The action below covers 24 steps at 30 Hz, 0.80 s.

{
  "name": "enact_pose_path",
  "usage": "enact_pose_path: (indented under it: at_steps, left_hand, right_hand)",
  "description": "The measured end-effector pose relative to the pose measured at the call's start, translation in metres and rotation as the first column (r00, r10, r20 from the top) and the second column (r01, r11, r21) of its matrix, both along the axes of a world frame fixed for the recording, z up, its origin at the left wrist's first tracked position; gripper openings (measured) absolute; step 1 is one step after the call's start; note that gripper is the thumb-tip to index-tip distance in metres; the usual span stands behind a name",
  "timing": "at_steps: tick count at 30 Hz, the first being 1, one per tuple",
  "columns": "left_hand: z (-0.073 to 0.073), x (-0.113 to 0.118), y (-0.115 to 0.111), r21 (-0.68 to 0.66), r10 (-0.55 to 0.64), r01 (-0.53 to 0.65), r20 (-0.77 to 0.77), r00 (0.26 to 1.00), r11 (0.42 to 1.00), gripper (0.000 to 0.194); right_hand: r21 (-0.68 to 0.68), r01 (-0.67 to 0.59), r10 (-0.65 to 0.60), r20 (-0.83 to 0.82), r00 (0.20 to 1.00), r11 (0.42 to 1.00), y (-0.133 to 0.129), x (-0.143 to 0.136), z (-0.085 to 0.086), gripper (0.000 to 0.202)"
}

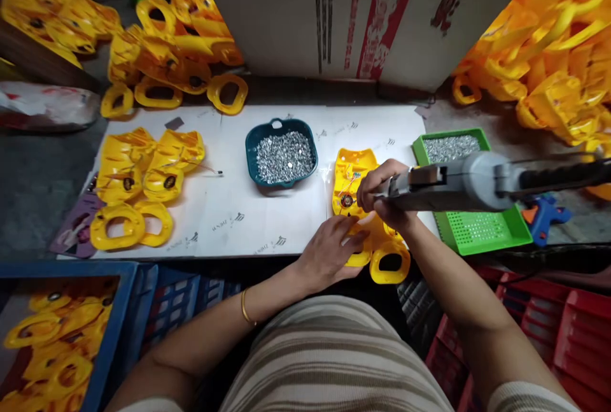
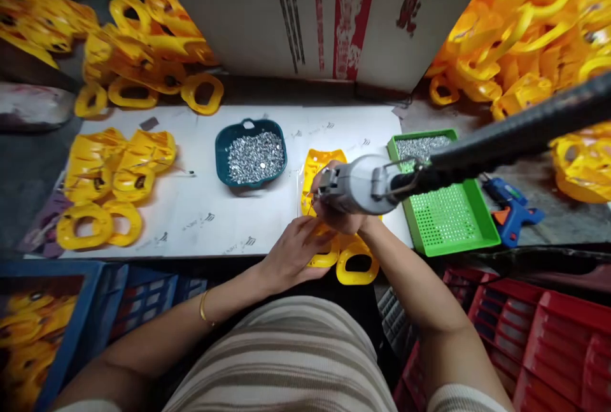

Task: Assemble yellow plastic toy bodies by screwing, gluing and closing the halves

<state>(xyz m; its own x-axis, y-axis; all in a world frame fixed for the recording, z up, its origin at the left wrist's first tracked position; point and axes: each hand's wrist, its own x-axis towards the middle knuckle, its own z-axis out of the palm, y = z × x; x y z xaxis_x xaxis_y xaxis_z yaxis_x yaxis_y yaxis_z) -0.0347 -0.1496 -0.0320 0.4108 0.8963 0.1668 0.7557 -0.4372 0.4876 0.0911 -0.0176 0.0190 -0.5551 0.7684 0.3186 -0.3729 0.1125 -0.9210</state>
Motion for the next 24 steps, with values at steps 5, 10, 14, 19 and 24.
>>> enact_pose_path:
  at_steps: [5,10,14,19,24]
  left_hand:
    - [0.017,0.007,-0.004,0.039,0.048,-0.045,-0.067,0.997,0.998,0.069]
    - [0.044,-0.049,0.034,0.445,0.234,-0.229,0.043,0.971,0.866,0.017]
    - [0.047,-0.125,0.094,0.175,0.459,-0.426,-0.267,0.847,0.888,0.034]
    - [0.036,-0.156,0.124,-0.091,0.324,-0.375,-0.343,0.882,0.923,0.028]
    - [0.037,-0.147,0.118,-0.051,0.407,-0.427,-0.222,0.886,0.903,0.032]
  right_hand:
    - [0.166,-0.057,0.088,-0.185,0.979,0.985,-0.002,0.013,0.023,0.03]
    - [0.09,0.099,-0.071,-0.274,0.959,0.991,-0.015,0.036,0.042,0.025]
    - [0.042,0.192,-0.176,-0.25,0.952,0.98,-0.026,0.045,0.037,0.025]
    - [0.03,0.23,-0.22,-0.188,0.957,0.973,-0.036,0.043,0.028,0.025]
    - [0.062,0.187,-0.174,-0.173,0.97,0.98,-0.04,0.043,0.028,0.025]
